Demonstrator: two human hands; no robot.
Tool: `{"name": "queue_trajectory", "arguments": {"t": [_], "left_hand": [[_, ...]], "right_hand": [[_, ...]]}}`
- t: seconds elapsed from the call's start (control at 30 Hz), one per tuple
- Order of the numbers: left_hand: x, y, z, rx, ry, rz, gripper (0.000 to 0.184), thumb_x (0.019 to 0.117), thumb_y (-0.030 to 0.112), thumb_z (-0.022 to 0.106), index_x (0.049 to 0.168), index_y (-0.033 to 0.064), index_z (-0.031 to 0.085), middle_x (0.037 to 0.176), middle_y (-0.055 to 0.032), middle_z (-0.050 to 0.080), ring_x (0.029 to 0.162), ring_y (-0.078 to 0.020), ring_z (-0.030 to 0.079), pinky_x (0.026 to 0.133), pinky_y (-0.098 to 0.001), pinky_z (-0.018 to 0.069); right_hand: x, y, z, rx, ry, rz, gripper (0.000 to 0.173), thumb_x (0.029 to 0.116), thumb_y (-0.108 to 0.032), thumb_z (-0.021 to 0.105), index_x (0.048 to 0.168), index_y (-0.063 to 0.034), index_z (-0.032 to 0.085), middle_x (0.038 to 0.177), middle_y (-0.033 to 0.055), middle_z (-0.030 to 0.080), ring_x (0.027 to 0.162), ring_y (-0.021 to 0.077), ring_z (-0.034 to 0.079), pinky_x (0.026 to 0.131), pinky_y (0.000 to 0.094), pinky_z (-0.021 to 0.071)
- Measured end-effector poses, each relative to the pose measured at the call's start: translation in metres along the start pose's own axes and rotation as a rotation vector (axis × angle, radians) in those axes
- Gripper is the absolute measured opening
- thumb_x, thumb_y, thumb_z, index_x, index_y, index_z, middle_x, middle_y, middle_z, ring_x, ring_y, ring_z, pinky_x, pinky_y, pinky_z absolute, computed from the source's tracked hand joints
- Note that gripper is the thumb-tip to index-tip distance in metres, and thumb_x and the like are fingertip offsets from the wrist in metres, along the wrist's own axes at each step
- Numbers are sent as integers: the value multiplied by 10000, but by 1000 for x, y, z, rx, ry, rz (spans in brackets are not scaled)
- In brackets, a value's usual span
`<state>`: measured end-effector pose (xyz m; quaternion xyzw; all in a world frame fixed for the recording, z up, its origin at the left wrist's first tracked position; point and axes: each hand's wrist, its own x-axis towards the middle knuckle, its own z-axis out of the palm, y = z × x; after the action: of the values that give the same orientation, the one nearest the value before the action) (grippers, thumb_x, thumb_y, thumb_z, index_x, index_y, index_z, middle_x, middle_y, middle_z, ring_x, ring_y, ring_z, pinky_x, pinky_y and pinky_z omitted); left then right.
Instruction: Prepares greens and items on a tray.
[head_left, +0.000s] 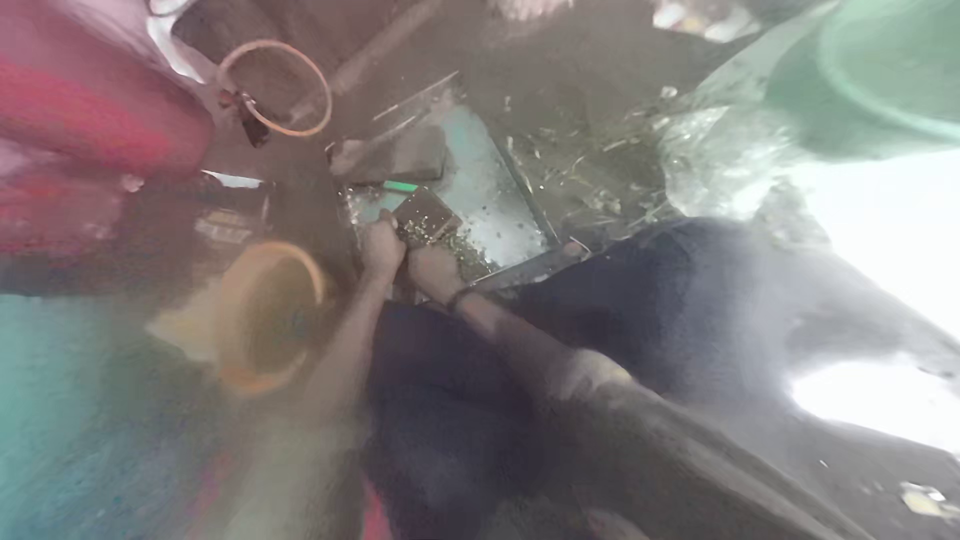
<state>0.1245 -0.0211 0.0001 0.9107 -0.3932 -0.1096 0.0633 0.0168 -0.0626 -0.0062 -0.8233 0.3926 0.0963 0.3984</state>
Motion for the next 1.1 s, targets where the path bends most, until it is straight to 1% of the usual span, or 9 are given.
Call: {"name": "queue_trajectory", "arguments": {"t": [0.13, 0.23, 0.33, 0.4, 0.5, 0.73, 0.93, 1.03, 1.1], "left_hand": [[6, 9, -7, -25, -8, 40, 253, 917, 59, 681, 1165, 47, 633, 998, -258, 707, 901, -463, 714, 736, -648, 583], [6, 10, -7, -13, -4, 54, 218, 920, 57, 682, 1133, 58, 636, 972, -237, 709, 882, -444, 718, 709, -623, 592], [13, 7, -5, 6, 10, 30, 221, 905, 83, 710, 1116, 59, 649, 977, -229, 715, 909, -438, 719, 736, -627, 589], [18, 5, -2, 9, 4, 28, 200, 894, 99, 727, 1084, 56, 681, 986, -217, 722, 924, -426, 720, 757, -624, 591], [19, 5, -3, 7, -20, 51, 161, 905, 98, 708, 1060, 64, 677, 977, -214, 721, 911, -417, 724, 739, -611, 596], [18, 9, -6, 18, -30, 11, 202, 938, 110, 675, 1133, 74, 638, 963, -206, 719, 912, -413, 725, 738, -593, 594], [16, 9, -3, -10, -23, 5, 298, 886, 98, 733, 1158, 60, 620, 996, -223, 701, 928, -430, 712, 732, -597, 593], [7, 12, -11, -20, -39, -4, 315, 882, 97, 740, 1164, 43, 610, 991, -242, 694, 906, -438, 712, 715, -595, 594], [7, 13, -15, -27, -36, -5, 300, 889, 96, 730, 1160, 37, 617, 999, -246, 695, 916, -442, 712, 720, -604, 590]], "right_hand": [[-23, 14, 3, -127, -80, 40, 332, 1023, -234, 542, 1193, 15, 682, 1229, 264, 683, 1144, 449, 670, 880, 647, 550], [-37, 21, -6, -153, -124, 72, 331, 1013, -213, 540, 1202, 22, 676, 1267, 264, 671, 1176, 449, 658, 916, 651, 537], [-35, 17, -12, -147, -50, 51, 329, 995, -227, 565, 1184, 11, 692, 1221, 260, 689, 1152, 452, 665, 900, 666, 534], [-29, 11, -16, -164, -11, 32, 337, 1018, -241, 537, 1189, 9, 685, 1214, 259, 687, 1147, 444, 668, 894, 654, 540], [-12, 4, -17, -160, -25, 28, 350, 1027, -279, 530, 1190, -15, 692, 1209, 236, 696, 1142, 428, 673, 896, 645, 542], [13, -12, -10, -151, -36, 1, 347, 1035, -289, 519, 1182, -30, 697, 1189, 230, 707, 1127, 434, 678, 884, 663, 536], [20, -12, -2, -180, -43, 19, 273, 999, -234, 591, 1130, -30, 715, 1167, 239, 712, 1103, 458, 681, 862, 679, 542], [12, -6, 3, -162, -22, 3, 316, 1005, -251, 591, 1229, -53, 693, 1217, 236, 698, 1141, 450, 669, 906, 667, 538], [-3, 0, 3, -193, -33, 15, 358, 1014, -211, 558, 1302, -21, 653, 1264, 267, 671, 1171, 467, 653, 918, 665, 535]]}}
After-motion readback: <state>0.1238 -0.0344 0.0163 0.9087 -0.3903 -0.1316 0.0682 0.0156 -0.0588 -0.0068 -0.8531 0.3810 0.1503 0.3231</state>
